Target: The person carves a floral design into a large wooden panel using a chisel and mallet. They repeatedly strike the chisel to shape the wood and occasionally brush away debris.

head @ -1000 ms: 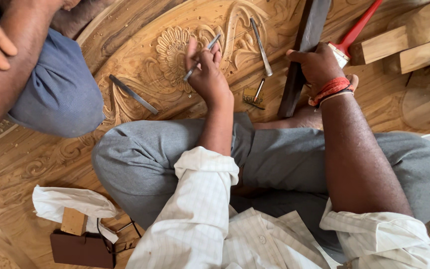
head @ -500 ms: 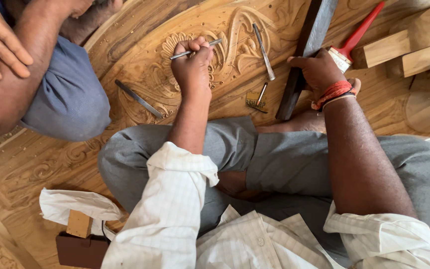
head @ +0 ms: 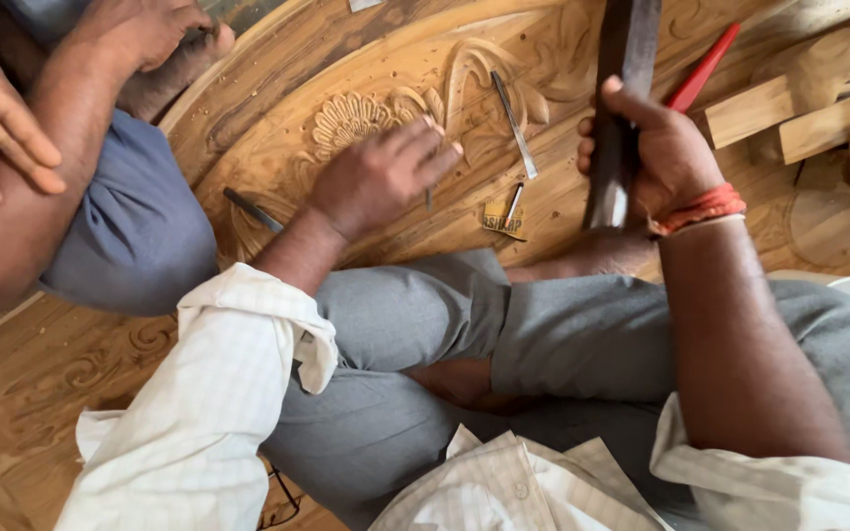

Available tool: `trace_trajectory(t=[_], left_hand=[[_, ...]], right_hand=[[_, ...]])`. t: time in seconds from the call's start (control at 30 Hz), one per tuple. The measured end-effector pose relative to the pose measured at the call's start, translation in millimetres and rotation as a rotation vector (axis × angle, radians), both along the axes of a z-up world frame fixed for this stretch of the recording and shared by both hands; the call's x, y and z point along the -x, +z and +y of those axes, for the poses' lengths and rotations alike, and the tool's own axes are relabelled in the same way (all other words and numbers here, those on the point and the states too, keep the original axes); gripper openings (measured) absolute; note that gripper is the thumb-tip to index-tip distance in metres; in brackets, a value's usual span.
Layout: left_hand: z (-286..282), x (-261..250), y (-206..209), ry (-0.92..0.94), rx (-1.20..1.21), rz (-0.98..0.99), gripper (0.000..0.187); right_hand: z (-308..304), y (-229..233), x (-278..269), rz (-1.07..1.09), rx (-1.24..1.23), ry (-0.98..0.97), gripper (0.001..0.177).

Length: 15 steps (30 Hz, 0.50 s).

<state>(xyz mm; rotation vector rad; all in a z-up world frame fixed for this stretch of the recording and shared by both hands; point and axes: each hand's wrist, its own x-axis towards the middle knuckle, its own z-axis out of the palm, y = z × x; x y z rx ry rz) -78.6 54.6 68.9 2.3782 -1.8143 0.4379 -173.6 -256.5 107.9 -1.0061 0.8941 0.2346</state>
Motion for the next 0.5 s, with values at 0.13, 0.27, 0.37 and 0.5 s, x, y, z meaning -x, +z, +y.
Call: trace_trajectory(t=[0.13,0.27,0.37,0.5], left_hand=[[-6.3,7.4,-6.7,-0.113,-0.001,-0.066,0.035],[-13.8,6.8,-13.4,-0.063,0.014,-0.011,0.031],[-16.6,2.5,-12.4,-0.041,0.027,-0.03,0.028],[-17.2,6.5,-17.5,0.003,0.047,-0.037,0.024]], right_hand=[[29.1,35.3,10.4,-0.128,0.588,0.384,0.033],[38.4,60.0,26.1,-0.647,1.543,0.743,0.049],[37.8,62.4,20.7,-0.714,1.477,0.957,0.042],[43.2,48.5,14.9,-0.967,1.434,1.223,0.043]])
